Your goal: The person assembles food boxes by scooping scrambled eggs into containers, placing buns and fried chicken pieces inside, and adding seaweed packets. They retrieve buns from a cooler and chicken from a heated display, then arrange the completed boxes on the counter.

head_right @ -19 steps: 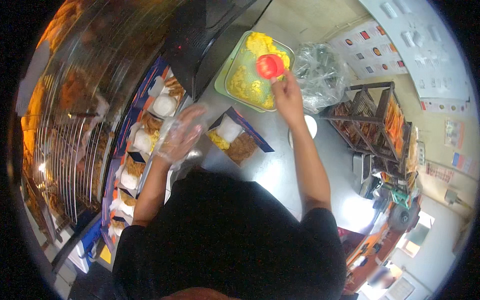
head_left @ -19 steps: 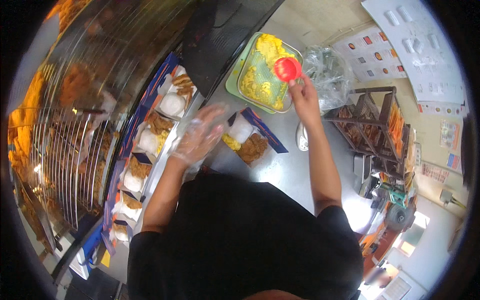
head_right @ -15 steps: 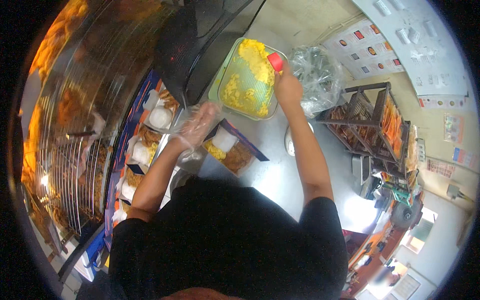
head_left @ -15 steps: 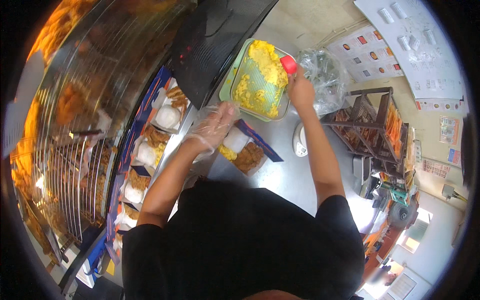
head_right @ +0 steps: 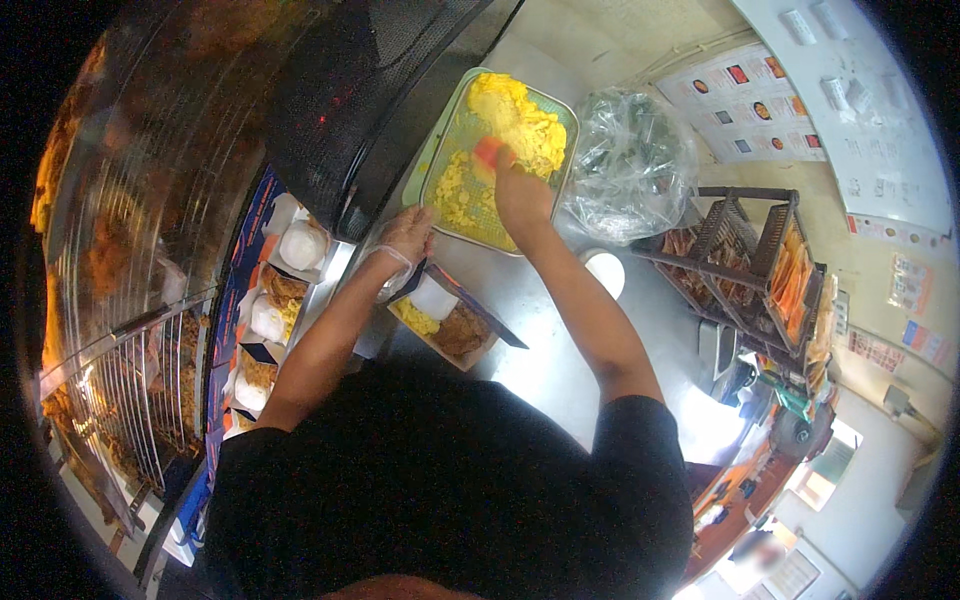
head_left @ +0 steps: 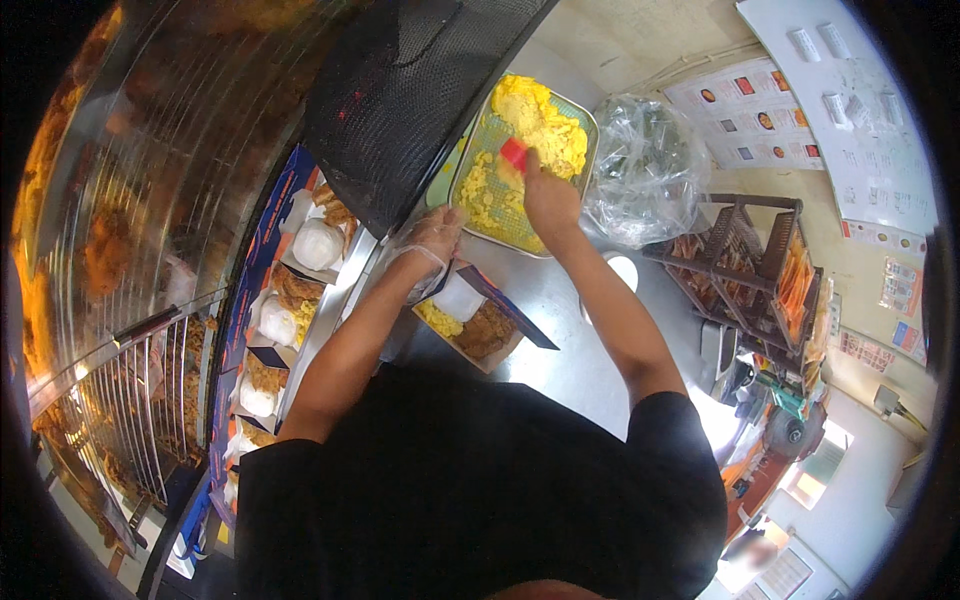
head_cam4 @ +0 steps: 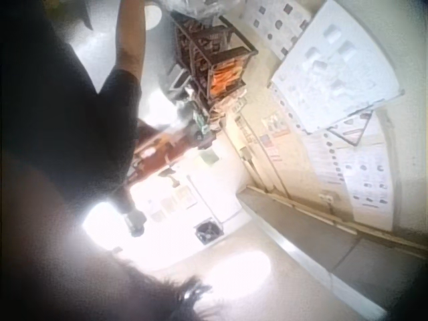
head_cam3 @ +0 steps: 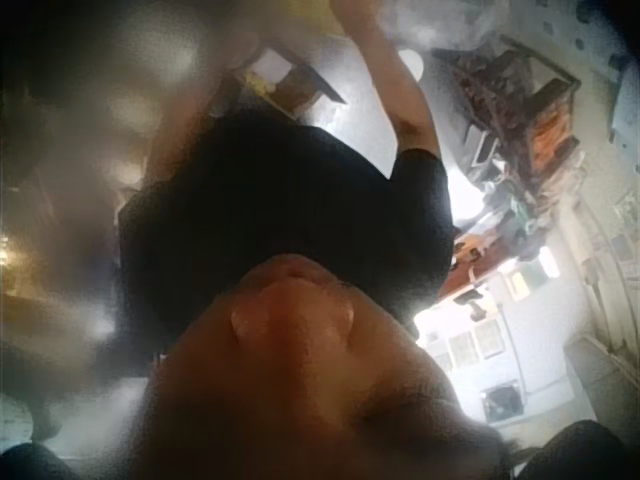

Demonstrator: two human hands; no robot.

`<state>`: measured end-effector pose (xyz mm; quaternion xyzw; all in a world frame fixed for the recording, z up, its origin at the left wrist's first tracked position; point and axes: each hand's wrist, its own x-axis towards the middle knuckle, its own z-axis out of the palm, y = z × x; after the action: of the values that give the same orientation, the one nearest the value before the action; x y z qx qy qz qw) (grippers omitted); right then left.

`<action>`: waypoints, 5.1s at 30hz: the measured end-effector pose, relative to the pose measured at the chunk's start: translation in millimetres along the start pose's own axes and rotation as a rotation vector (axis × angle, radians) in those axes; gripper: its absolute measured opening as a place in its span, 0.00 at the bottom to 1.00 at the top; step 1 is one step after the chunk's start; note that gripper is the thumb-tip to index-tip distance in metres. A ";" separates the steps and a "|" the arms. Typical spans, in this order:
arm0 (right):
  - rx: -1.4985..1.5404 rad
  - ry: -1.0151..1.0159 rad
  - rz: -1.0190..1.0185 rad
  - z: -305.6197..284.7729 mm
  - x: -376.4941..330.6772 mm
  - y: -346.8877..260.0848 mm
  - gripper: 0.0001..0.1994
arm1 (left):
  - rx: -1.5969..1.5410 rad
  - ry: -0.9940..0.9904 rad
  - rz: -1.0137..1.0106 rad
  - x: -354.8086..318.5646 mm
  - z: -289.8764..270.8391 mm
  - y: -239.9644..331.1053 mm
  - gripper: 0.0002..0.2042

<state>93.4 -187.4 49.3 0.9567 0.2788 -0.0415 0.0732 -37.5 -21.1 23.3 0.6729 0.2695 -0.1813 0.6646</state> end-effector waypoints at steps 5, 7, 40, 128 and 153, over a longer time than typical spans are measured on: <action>-0.030 0.045 0.128 -1.5 8.6 10.7 0.25 | 0.031 -0.049 0.030 -2.6 -1.5 5.9 0.19; 0.036 -0.008 0.077 7.1 -3.8 -2.6 0.25 | 0.009 -0.064 0.028 -3.2 -4.1 10.9 0.18; 0.343 -0.178 -0.253 -23.6 -49.8 -23.0 0.21 | 0.168 0.134 0.108 8.1 2.3 -13.1 0.27; 1.178 0.426 -0.068 2.4 -31.3 -276.6 0.18 | 0.997 0.684 0.371 -89.3 -129.7 -65.2 0.30; 0.075 0.123 0.218 -50.5 11.3 27.3 0.22 | 0.065 -0.199 0.185 -51.5 -26.7 -17.3 0.25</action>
<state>119.6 -195.9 100.9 0.9841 0.1754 0.0149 0.0243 -91.7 -1.4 41.9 0.6949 0.1331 -0.1935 0.6796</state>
